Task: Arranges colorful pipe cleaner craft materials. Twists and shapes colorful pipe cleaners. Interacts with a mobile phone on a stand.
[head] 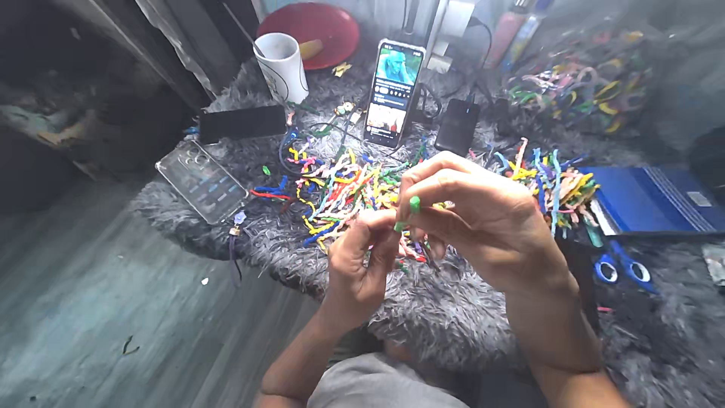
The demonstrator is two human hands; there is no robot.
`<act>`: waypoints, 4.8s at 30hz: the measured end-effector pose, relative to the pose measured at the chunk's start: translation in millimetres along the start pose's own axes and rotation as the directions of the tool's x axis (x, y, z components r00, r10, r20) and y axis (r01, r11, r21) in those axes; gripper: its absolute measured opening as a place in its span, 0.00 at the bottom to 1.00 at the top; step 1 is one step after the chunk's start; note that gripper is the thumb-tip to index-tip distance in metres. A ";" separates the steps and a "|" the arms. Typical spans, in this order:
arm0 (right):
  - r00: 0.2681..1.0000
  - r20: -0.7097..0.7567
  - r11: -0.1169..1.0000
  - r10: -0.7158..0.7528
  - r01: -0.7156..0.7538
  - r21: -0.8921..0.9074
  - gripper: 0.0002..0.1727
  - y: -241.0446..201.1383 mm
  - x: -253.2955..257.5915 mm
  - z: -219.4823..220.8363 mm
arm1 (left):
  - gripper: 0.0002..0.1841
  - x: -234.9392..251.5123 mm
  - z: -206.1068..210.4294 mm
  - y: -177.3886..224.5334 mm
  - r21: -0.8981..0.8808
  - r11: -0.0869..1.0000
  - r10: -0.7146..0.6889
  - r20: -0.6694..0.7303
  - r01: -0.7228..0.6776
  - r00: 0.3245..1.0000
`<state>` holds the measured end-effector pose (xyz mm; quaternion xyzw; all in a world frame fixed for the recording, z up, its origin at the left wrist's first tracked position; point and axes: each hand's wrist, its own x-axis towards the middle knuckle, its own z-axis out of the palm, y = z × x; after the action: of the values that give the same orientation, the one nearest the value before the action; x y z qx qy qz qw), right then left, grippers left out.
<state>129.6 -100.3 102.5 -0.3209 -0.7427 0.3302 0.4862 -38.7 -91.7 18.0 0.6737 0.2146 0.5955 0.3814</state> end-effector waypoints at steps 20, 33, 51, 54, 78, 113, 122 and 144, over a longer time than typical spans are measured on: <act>0.946 -0.298 0.825 0.127 0.066 0.561 0.09 -20.5 -15.5 13.8 | 0.12 -24.8 18.7 36.4 -0.787 -0.185 -0.015 0.601 0.588 0.799; 0.989 0.145 0.999 -0.028 0.032 -0.022 0.05 -1.9 -6.9 -1.7 | 0.19 -9.8 2.4 11.1 -0.243 0.966 -0.066 0.077 0.083 0.995; 0.974 -0.017 0.815 -0.224 0.178 -0.551 0.09 -25.8 -23.2 12.7 | 0.08 -13.5 -8.7 30.7 0.412 0.884 0.254 -0.030 -0.220 0.967; 0.961 -0.017 0.808 -0.276 0.223 -0.545 0.09 -24.5 -22.2 17.9 | 0.09 -14.2 -9.4 33.7 0.455 0.863 0.246 -0.002 -0.218 0.969; 0.880 0.218 0.841 -0.422 0.470 -0.268 0.12 -8.1 -11.9 11.9 | 0.10 -22.2 -13.4 44.9 0.362 0.898 0.259 0.020 -0.248 0.966; 0.912 0.245 0.815 -0.328 0.405 -0.414 0.11 -15.4 -13.4 -39.7 | 0.21 -20.7 2.0 15.9 -0.085 0.968 0.249 0.409 -0.235 0.878; 0.928 0.216 0.885 -0.305 0.360 -0.296 0.12 -3.3 -9.4 -62.8 | 0.22 -11.0 12.6 -6.0 -0.444 0.863 -0.003 0.473 0.241 0.881; 0.739 -0.537 0.492 0.408 -0.673 -0.552 0.13 41.8 -34.9 -166.8 | 0.12 -13.4 1.6 -85.0 0.602 0.799 0.008 0.004 -0.009 1.000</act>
<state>303.2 -74.4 102.7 -0.7544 -0.5728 0.0906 0.3076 -25.8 -49.6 -56.0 0.7613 0.3891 0.4979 0.1454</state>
